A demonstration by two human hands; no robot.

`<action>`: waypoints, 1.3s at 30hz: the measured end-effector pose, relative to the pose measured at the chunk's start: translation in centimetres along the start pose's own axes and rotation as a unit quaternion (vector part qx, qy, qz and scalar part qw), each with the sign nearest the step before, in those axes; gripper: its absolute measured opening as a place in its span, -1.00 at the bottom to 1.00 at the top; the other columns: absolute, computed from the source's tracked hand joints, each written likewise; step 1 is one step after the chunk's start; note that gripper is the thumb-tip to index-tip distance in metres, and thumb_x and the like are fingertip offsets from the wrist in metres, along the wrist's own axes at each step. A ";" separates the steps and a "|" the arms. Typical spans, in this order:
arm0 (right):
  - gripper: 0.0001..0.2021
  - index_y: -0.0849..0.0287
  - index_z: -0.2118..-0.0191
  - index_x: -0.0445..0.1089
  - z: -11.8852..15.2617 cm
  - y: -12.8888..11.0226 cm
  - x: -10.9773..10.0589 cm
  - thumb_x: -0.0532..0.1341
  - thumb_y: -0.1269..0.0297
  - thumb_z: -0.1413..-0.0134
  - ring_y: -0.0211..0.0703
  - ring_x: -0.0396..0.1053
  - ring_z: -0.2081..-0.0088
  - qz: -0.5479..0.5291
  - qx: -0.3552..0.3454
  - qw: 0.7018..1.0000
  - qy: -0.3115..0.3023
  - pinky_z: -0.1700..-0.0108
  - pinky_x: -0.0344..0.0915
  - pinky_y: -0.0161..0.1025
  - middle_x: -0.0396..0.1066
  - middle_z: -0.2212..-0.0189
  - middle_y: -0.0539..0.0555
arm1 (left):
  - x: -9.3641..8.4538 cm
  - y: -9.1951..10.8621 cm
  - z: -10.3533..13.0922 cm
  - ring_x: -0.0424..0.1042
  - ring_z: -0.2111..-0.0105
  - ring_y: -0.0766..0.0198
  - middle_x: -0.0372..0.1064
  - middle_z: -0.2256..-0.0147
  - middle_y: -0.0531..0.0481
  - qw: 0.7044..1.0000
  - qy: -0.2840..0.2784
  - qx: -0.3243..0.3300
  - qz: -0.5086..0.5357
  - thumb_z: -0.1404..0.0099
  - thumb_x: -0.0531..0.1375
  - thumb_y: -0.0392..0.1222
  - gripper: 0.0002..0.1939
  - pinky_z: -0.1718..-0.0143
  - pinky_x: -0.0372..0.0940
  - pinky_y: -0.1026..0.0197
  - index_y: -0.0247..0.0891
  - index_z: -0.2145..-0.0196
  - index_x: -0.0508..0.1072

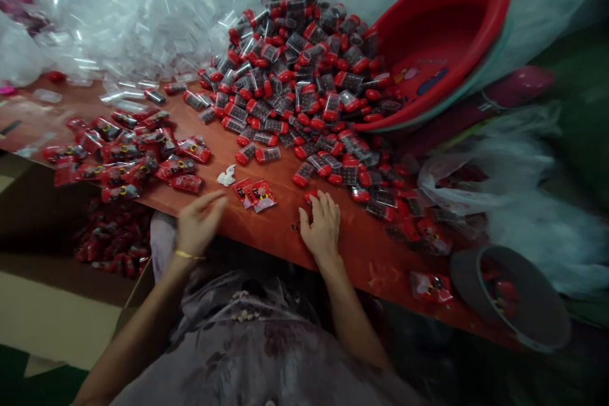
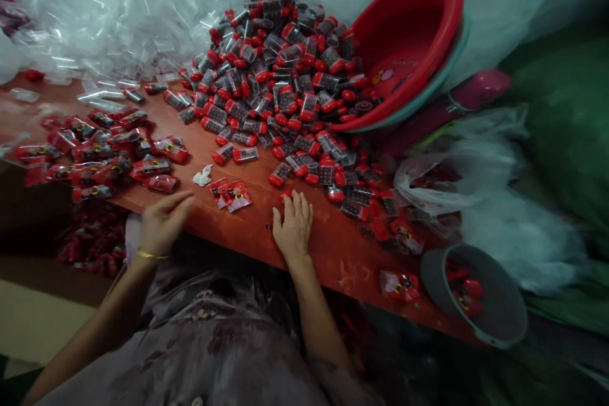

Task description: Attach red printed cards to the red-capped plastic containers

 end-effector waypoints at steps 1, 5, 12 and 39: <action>-0.63 0.28 -0.04 0.30 0.0 -0.2 -0.1 0.05 0.23 -0.17 0.11 0.08 -0.20 -0.003 -0.005 1.000 0.003 -0.17 0.03 0.15 0.26 -0.11 0.33 | 3.6 1.7 -0.1 0.29 -0.08 0.06 0.45 0.06 -0.07 0.989 -0.056 0.093 -0.099 -0.06 0.30 -0.07 -0.72 -0.17 0.06 0.03 -0.13 0.23 0.54; -0.67 0.20 -0.01 0.33 -0.1 0.0 -0.5 0.05 0.22 -0.18 0.10 0.16 -0.15 -0.015 -0.009 1.000 0.025 -0.12 0.12 0.12 0.30 -0.07 0.28 | 11.6 2.9 -0.8 0.07 -0.21 -0.13 0.33 -0.08 -0.11 0.897 -0.127 0.248 -0.344 -0.09 0.27 -0.07 -0.72 -0.21 -0.16 -0.17 -0.08 0.20 0.55; -0.71 0.23 0.05 0.39 -0.2 -0.1 -1.4 0.10 0.25 -0.16 0.08 0.22 -0.11 -0.034 -0.015 0.998 0.046 -0.12 0.11 0.09 0.36 -0.03 0.28 | 11.9 1.8 -1.7 0.09 -0.19 -0.15 0.39 -0.02 -0.12 0.869 -0.103 0.260 -0.408 -0.24 0.12 -0.06 -0.73 -0.19 -0.18 -0.20 -0.04 0.19 0.56; -0.72 0.16 0.45 0.31 -0.9 -4.5 -0.4 -0.02 0.21 -0.22 -0.27 0.29 0.50 -0.371 0.124 0.920 0.020 0.42 0.21 -0.34 0.35 0.56 -0.02 | 13.5 -2.1 4.7 0.44 0.48 0.34 0.49 0.46 -0.01 0.913 -0.132 -0.275 0.271 0.27 0.46 -0.08 -0.57 0.38 0.31 0.28 -0.34 0.43 0.49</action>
Point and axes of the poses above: each hand's wrist, its own z-axis away from the middle knuckle, its own x-axis out of the palm, y = z × x, the point moved 10 cm from there along -z, towards the middle knuckle
